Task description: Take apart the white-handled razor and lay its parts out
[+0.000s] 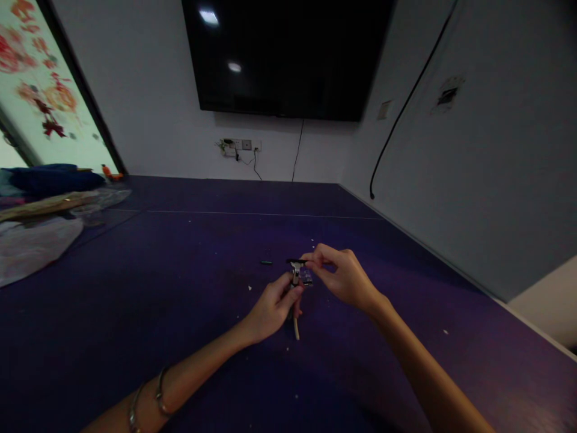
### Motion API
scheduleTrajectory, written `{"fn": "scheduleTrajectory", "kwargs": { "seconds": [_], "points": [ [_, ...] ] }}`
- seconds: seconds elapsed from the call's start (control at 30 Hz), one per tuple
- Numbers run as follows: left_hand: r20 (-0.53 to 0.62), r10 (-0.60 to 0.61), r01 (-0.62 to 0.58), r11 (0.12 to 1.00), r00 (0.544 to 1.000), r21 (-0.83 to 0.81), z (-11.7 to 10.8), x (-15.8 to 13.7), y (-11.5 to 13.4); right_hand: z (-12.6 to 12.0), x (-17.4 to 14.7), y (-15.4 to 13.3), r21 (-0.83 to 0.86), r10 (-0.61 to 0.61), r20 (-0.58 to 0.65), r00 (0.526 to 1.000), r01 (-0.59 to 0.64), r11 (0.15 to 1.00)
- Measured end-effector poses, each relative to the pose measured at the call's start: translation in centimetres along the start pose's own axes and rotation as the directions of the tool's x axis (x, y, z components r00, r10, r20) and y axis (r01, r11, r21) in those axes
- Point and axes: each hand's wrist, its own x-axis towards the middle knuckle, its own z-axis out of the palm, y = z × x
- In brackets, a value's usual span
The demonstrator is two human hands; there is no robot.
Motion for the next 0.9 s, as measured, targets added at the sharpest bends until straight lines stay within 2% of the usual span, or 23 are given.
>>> {"fn": "scheduleTrajectory", "kwargs": {
  "seconds": [0.17,0.37,0.5,0.63,0.7,0.77,0.9],
  "points": [
    [-0.004,-0.002,0.002,0.999,1.000,-0.032,0.2,0.0,0.4,0.0,0.1,0.0,0.051,-0.006,-0.007,1.000,0.007,0.999],
    [-0.008,-0.016,0.015,1.000,1.000,-0.026,-0.2,0.0,0.9,0.0,0.3,0.0,0.219,0.058,-0.003,0.998,-0.056,0.974],
    [-0.061,-0.047,0.042,0.996,0.997,-0.079,-0.4,0.3,1.1,-0.2,0.5,0.8,0.263,0.103,0.022,0.994,-0.105,0.959],
    [-0.151,-0.077,0.044,0.976,0.986,-0.212,-0.9,0.8,1.8,-0.1,0.7,2.1,0.213,0.180,-0.030,0.983,-0.169,0.962],
    [-0.190,-0.088,0.046,0.975,0.978,-0.216,-1.5,1.1,2.2,0.1,0.8,2.5,0.143,0.209,-0.041,0.977,-0.202,0.969],
    [-0.230,-0.094,0.059,0.986,0.969,-0.157,-2.2,1.4,2.5,0.6,0.8,2.6,0.069,0.236,-0.013,0.972,-0.235,0.970],
    [-0.293,-0.073,0.083,0.996,0.953,0.023,-3.3,1.9,2.2,2.3,0.3,2.1,-0.034,0.251,0.130,0.959,-0.249,0.968]
  ]
}}
